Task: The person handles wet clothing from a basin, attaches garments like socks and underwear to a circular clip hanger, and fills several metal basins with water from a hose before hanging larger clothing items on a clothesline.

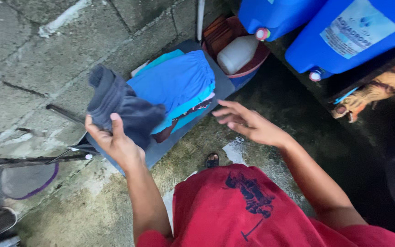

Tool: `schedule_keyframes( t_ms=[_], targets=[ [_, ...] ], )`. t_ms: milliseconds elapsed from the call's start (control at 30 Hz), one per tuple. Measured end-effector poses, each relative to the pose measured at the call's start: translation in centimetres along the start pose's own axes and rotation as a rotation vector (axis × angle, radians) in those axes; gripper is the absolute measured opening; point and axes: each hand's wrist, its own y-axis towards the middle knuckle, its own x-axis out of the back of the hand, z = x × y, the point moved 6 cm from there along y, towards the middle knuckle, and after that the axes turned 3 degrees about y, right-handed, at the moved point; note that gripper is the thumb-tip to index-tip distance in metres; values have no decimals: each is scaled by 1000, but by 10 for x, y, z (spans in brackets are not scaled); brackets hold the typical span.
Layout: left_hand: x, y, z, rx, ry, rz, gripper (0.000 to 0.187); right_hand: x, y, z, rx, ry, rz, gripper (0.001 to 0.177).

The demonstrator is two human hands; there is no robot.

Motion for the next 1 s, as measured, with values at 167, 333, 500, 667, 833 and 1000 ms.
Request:
schedule_keyframes(
  t_ms=[167,333,500,667,833,1000],
  targets=[
    [-45,15,12,-257,293,88,62,11,-34,-36,-97,99,-83,60],
    [-147,6,162,-374,1147,419,77,22,-80,-65,-193,118,-207,57],
    [-89,-43,304,-4,1819,1032,98,34,-144,-82,-304,153,-392,58],
    [-30,2,295,-513,1324,388,76,44,-212,-100,-419,201,-547,56],
    [29,47,326,336,1921,299,84,37,-223,-107,-418,219,-540,54],
    [-5,92,335,-84,1564,739,74,34,-197,-108,-484,151,-481,53]
  ],
)
